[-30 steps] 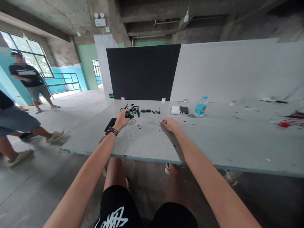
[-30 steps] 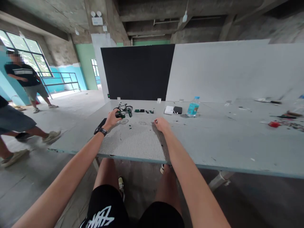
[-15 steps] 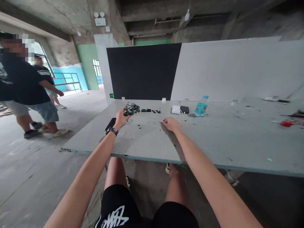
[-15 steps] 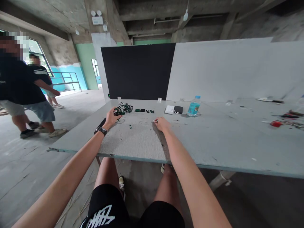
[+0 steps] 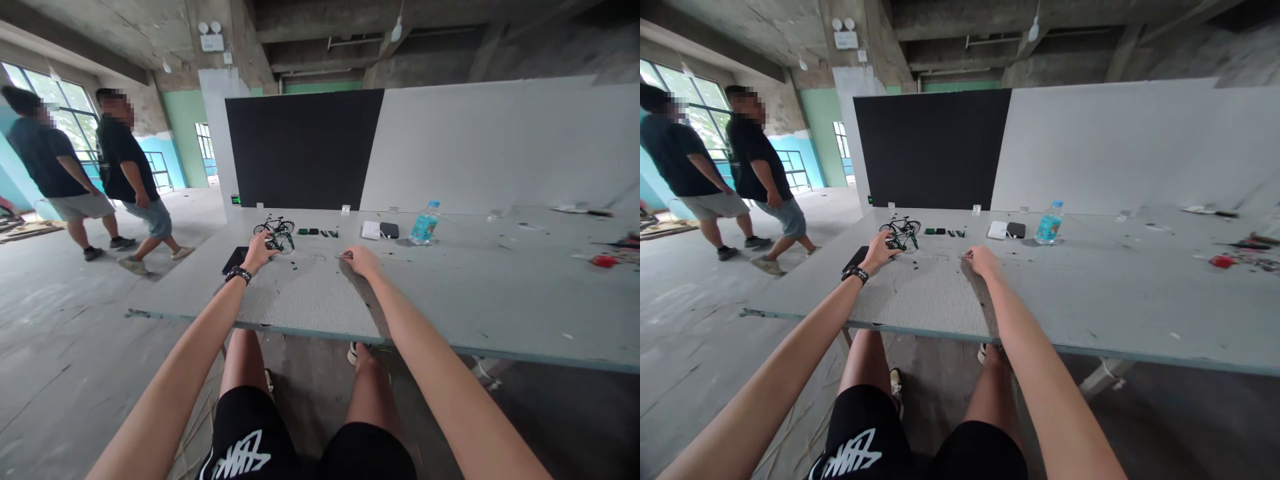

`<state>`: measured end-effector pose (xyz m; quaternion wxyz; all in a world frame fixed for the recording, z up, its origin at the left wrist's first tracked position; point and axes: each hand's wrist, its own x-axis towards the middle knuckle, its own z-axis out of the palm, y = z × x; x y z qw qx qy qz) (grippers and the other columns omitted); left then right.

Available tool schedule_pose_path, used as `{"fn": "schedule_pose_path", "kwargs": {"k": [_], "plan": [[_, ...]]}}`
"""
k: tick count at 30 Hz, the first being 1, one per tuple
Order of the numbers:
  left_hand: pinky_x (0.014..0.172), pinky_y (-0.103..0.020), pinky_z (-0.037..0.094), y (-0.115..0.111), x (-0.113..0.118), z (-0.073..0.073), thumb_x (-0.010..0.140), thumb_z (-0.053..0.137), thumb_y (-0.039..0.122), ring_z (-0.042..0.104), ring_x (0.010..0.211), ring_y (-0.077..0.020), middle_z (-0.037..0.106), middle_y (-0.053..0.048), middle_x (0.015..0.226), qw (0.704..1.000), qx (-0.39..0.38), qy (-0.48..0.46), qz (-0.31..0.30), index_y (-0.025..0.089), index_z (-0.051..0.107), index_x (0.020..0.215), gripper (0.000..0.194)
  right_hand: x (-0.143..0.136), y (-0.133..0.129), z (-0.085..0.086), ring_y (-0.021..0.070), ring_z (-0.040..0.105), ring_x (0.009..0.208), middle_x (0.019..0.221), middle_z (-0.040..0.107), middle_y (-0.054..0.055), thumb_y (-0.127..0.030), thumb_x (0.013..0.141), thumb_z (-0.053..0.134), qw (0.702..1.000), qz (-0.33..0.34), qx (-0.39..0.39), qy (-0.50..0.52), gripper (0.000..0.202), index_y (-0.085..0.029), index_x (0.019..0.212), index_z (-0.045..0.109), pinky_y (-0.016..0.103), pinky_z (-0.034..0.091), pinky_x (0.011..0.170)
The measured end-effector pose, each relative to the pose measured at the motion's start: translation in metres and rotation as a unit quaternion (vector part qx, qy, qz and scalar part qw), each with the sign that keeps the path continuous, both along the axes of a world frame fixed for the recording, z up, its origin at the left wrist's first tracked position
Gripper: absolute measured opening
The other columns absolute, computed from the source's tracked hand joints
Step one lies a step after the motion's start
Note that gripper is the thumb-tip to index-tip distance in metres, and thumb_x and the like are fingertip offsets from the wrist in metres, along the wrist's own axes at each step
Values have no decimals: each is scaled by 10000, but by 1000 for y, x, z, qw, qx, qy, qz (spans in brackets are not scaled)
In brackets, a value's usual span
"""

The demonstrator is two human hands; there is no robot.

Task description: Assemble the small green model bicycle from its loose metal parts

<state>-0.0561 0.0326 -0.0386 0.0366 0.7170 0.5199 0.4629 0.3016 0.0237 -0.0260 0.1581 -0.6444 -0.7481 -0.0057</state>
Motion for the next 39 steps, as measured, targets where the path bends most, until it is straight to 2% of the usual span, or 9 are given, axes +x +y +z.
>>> {"fn": "schedule_pose_path", "kwargs": {"k": [4, 9, 12, 19, 23, 27, 30, 33, 39], "plan": [[968, -434, 476, -6, 1, 2, 689, 853, 279, 610, 1087, -282, 646, -138, 1137, 1000, -8, 8, -12, 168, 588, 1237, 619, 2, 1, 1, 264, 680, 1040, 1161, 741, 125, -336, 950, 641, 1000, 6, -3, 3, 246, -208, 1118, 765, 312, 491, 823], [1001, -440, 456, -27, 8, 19, 664, 886, 404, 568, 1151, -307, 594, -126, 1209, 998, 40, 39, 17, 221, 584, 1247, 682, 8, 1, 1, 271, 682, 1047, 1175, 745, 114, -257, 930, 650, 1000, 21, -1, 5, 247, -219, 1146, 762, 309, 499, 807], [1028, -448, 418, -41, 16, 29, 860, 701, 486, 543, 1156, -305, 594, -138, 1176, 990, 121, 46, 55, 213, 628, 1146, 402, 11, -1, 2, 259, 688, 1030, 1115, 766, 88, -231, 921, 655, 999, 32, -4, 14, 206, -230, 1085, 778, 300, 493, 808], [899, -371, 448, -51, 43, 26, 998, 465, 464, 583, 932, -240, 628, -111, 934, 982, 127, 127, -54, 189, 675, 901, 360, 7, -10, 9, 264, 684, 993, 1062, 765, 121, -272, 924, 654, 1000, 5, -3, 16, 163, -193, 1009, 767, 308, 479, 811], [862, -347, 456, -52, 54, 22, 981, 508, 481, 614, 904, -227, 673, -93, 936, 983, 98, 126, -91, 193, 689, 1024, 343, -18, -23, 15, 237, 678, 979, 1075, 762, 103, -322, 967, 565, 988, 107, 50, 98, 229, -197, 1052, 738, 297, 486, 832], [806, -329, 472, -49, 62, 19, 927, 602, 512, 652, 893, -228, 717, -76, 955, 986, 50, 81, -136, 202, 685, 1115, 372, -62, -37, 16, 233, 691, 934, 1021, 761, 94, -426, 946, 592, 943, 213, 102, 236, 264, -199, 975, 722, 329, 519, 836], [750, -316, 479, -44, 66, 17, 921, 605, 505, 651, 771, -201, 717, -54, 823, 988, 20, 11, -150, 190, 712, 922, 332, -87, -42, 13, 240, 698, 931, 1004, 752, 101, -501, 905, 639, 914, 232, 111, 314, 310, -203, 967, 698, 342, 543, 803], [720, -303, 490, -40, 69, 14, 896, 634, 486, 656, 753, -194, 719, -56, 787, 985, -8, -80, -152, 181, 706, 820, 322, -98, -41, 11, 231, 704, 939, 1001, 749, 94, -530, 878, 671, 899, 235, 115, 352, 342, -204, 982, 673, 345, 550, 813], [731, -286, 522, -32, 71, 10, 860, 676, 462, 681, 818, -188, 741, -75, 894, 959, -28, -192, -208, 172, 723, 915, 300, -107, -36, 7, 222, 723, 928, 984, 764, 84, -486, 895, 681, 888, 276, 68, 362, 330, -206, 1069, 677, 343, 559, 823]]}}
